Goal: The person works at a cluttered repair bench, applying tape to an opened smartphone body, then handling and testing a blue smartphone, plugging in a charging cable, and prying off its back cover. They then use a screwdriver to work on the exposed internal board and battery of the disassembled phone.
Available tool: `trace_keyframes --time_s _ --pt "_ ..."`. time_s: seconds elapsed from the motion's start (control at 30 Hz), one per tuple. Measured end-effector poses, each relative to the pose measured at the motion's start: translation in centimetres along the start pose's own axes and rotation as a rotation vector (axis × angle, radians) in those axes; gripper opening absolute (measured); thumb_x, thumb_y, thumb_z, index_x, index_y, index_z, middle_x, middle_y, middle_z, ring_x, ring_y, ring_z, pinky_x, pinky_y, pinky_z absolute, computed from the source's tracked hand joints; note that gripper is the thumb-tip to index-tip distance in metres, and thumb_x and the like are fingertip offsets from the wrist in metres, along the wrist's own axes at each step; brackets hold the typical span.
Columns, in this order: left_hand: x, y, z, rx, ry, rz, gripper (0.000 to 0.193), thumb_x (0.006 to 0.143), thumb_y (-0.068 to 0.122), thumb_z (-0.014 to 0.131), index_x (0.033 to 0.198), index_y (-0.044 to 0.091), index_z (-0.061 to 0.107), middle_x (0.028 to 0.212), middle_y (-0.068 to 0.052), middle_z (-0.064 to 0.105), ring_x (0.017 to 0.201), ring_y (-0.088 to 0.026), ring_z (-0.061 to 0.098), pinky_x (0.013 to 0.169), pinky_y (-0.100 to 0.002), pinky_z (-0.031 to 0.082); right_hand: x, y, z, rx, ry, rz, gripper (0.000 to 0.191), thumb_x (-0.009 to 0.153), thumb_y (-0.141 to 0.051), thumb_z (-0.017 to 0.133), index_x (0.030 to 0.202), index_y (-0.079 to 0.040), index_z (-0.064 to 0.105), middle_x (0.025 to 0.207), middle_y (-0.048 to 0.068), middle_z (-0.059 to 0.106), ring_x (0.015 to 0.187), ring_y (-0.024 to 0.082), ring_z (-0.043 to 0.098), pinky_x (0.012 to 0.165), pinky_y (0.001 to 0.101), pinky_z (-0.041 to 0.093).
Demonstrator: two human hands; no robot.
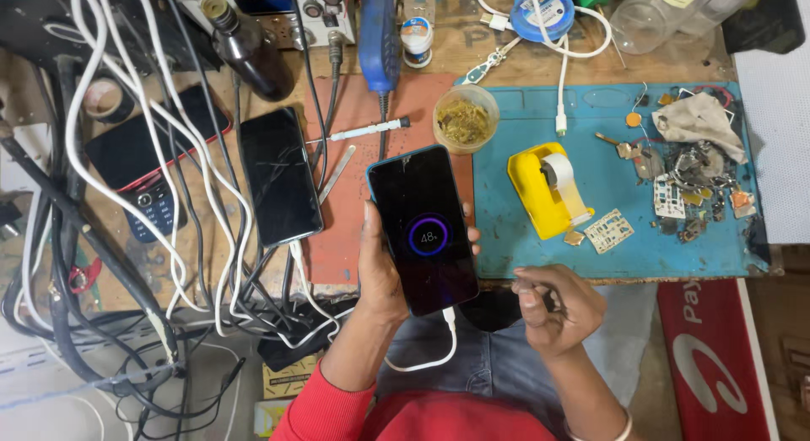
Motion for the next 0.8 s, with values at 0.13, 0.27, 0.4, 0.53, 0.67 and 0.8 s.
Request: trace_keyframes --time_s 0.13,0.27,0.4,0.53,0.67,0.8 --pt "-0.10 0.19 -0.14 0.004 -0.006 0.032 0.091 0.101 0.075 0.037 0.155 0.002 0.044 0.139 -0.023 0.061 0.115 -0.036 0.067 0.101 -0.053 0.055 -0.04 -0.05 0.00 -0.024 -0.016 0.007 0.035 0.102 -0.033 0.067 0.098 0.001 0.072 0.076 0.005 0.069 0.066 0.011 0.064 0.059 0.0210 0.045" --pt "-0.13 0.07 -0.46 -0.012 0.004 0.048 0.093 0.100 0.075 0.038 0.156 0.002 0.044 0.140 -0.023 0.060 0.115 -0.037 0.067 0.103 -0.054 0.055 -0.03 -0.03 -0.05 -0.033 -0.034 -0.008 0.032 0.102 -0.032 0.067 0.098 0.000 0.072 0.077 0.005 0.070 0.067 0.010 0.066 0.057 0.0207 0.044" --pt "-0.21 0.01 -0.66 -0.050 0.015 0.065 0.097 0.098 0.077 0.037 0.154 -0.001 0.044 0.140 -0.025 0.060 0.116 -0.038 0.068 0.101 -0.054 0.056 0.06 0.25 -0.06 -0.043 -0.058 -0.003 0.030 0.100 -0.030 0.068 0.097 0.000 0.073 0.074 0.005 0.070 0.062 0.009 0.063 0.054 0.0214 0.040" --pt "-0.21 0.28 -0.64 -0.018 0.030 0.104 0.092 0.100 0.075 0.038 0.155 0.001 0.044 0.139 -0.024 0.061 0.113 -0.038 0.068 0.099 -0.054 0.056 0.22 0.08 -0.02 -0.041 -0.090 -0.019 0.029 0.100 -0.030 0.069 0.098 -0.001 0.073 0.075 0.005 0.069 0.065 0.010 0.064 0.056 0.0221 0.042" --pt "-0.21 0.52 -0.48 -0.012 0.046 0.128 0.088 0.102 0.072 0.038 0.155 0.002 0.044 0.137 -0.024 0.062 0.111 -0.038 0.069 0.099 -0.054 0.057 0.37 0.12 0.27 -0.018 -0.143 0.012 0.030 0.102 -0.029 0.068 0.100 0.000 0.073 0.077 0.006 0.070 0.068 0.010 0.066 0.058 0.0217 0.044" --pt "-0.29 0.87 0.23 -0.028 0.015 0.146 0.088 0.105 0.072 0.036 0.155 0.000 0.045 0.135 -0.024 0.063 0.111 -0.038 0.070 0.097 -0.053 0.058 0.43 0.43 0.35 0.005 -0.139 0.058 0.029 0.101 -0.027 0.069 0.099 0.001 0.073 0.077 0.006 0.070 0.067 0.010 0.065 0.056 0.0210 0.043"
Point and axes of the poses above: each hand's wrist, its own x-axis towards the middle knuckle, its own z-axis out of the palm, y = z × x, the point moved 10 cm from there along x, towards the middle knuckle
